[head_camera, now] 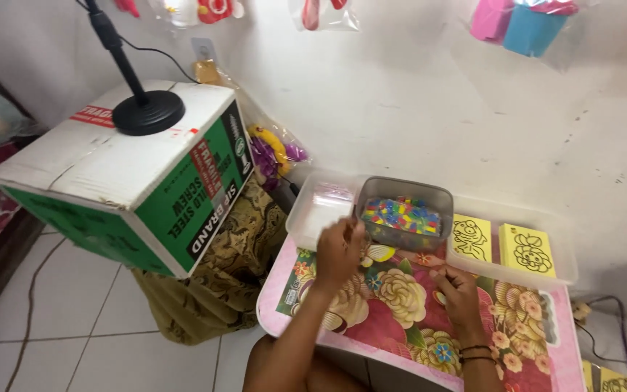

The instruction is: Packing decorative yellow cards and small colorful items into plastic bags.

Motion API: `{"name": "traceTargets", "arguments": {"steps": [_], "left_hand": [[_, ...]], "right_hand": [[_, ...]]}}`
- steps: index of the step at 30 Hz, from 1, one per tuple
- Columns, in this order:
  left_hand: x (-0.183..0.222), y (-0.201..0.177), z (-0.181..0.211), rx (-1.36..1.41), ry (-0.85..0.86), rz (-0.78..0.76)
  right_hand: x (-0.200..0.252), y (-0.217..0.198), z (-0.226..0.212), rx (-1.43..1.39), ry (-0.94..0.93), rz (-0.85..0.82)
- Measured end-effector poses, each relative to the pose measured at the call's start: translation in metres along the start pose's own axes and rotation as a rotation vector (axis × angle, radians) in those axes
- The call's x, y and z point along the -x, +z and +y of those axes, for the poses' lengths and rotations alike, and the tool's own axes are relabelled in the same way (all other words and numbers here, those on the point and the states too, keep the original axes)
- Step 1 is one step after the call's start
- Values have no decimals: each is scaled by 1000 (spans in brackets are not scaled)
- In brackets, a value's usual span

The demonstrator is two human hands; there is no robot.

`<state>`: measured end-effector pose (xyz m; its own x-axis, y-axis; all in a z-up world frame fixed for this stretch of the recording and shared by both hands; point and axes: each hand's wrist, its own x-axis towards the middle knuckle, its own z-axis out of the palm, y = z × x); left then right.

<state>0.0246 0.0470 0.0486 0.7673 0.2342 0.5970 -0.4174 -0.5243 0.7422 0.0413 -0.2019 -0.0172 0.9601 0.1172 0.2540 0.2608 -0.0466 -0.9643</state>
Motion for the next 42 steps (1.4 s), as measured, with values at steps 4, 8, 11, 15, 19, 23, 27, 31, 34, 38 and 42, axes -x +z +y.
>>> {"name": "traceTargets", "arguments": {"steps": [4,8,11,15,19,23,27,31,34,38,42], "left_hand": [[-51,-11,-53,-355,-76,-186],[-83,-9,-109,-622,-368,-593],[-96,-7,-104,-826,-371,-857],[-95,5,-122,-920,-411,-931],[-93,13,-132,-986,-544,-997],[-93,15,-135,-986,-549,-1021],[-98,8,-125,-958,-544,-1044],[-114,-8,-87,-869,-428,-844],[-127,-21,-48,-790,-300,-695],[-117,-25,7,-604,28,-470],[-81,-4,36,-561,362,-516]], "right_hand": [[2,1,-5,44,32,20],[0,0,3,41,18,25],[1,2,-6,63,16,21],[1,2,-6,98,1,30],[3,5,-14,89,14,33],[0,2,-5,78,25,30],[-2,1,1,74,13,24],[-1,3,-8,100,12,43],[0,5,-14,90,17,48],[-1,3,-3,-3,-6,91],[3,7,-21,-150,125,134]]}}
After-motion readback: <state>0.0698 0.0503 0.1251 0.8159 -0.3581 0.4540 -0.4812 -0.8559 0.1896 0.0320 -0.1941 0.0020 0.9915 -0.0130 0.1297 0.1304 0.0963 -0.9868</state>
